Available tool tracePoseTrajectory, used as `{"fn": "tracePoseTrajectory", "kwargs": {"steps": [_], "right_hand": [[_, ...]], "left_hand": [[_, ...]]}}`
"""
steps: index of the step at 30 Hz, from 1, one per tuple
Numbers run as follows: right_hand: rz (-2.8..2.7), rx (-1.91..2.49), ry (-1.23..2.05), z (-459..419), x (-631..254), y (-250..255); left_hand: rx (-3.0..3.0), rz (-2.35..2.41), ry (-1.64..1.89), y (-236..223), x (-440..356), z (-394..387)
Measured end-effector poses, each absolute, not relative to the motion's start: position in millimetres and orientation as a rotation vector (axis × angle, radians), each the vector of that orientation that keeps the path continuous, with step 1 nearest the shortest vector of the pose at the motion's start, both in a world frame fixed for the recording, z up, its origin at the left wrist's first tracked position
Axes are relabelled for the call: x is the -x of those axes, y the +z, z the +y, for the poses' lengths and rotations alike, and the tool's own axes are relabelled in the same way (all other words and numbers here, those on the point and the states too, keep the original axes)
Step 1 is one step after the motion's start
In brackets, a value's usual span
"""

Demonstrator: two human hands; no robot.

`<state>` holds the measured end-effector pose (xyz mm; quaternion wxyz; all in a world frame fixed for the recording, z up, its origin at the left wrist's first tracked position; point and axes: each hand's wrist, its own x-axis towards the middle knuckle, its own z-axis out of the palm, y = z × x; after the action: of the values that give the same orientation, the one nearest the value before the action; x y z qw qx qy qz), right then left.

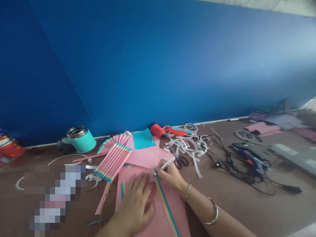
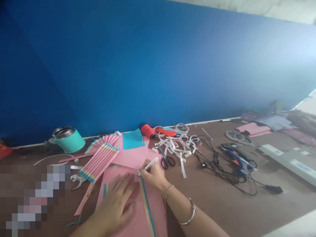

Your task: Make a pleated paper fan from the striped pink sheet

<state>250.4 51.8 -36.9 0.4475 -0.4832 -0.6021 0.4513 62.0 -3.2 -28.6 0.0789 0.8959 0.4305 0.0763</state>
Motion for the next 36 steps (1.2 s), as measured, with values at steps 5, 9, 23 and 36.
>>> {"fn": "tracePoseTrajectory", "kwargs": {"steps": [5, 9, 23, 36], "right_hand": [[-1.538, 1.222, 1.085, 50.6, -248.8, -35.2], [-1.574, 1.241, 1.044, 50.4, -248.5, -34.5], [-1.521, 1.258, 1.044, 52.6, -250.4, -36.9], [-1.485, 1.206, 1.136, 50.8, -250.4, -34.4]], "left_hand": [[-2.687, 1.282, 0.230, -29.0, -62.4, -3.0], [-2.693, 1.276, 0.228, -29.0, -62.0, -2.9], [-2.694, 1.275, 0.258, -30.7, -61.8, -3.6], [-2.688, 1.283, 0.234, -28.5, -61.7, -3.1]]}}
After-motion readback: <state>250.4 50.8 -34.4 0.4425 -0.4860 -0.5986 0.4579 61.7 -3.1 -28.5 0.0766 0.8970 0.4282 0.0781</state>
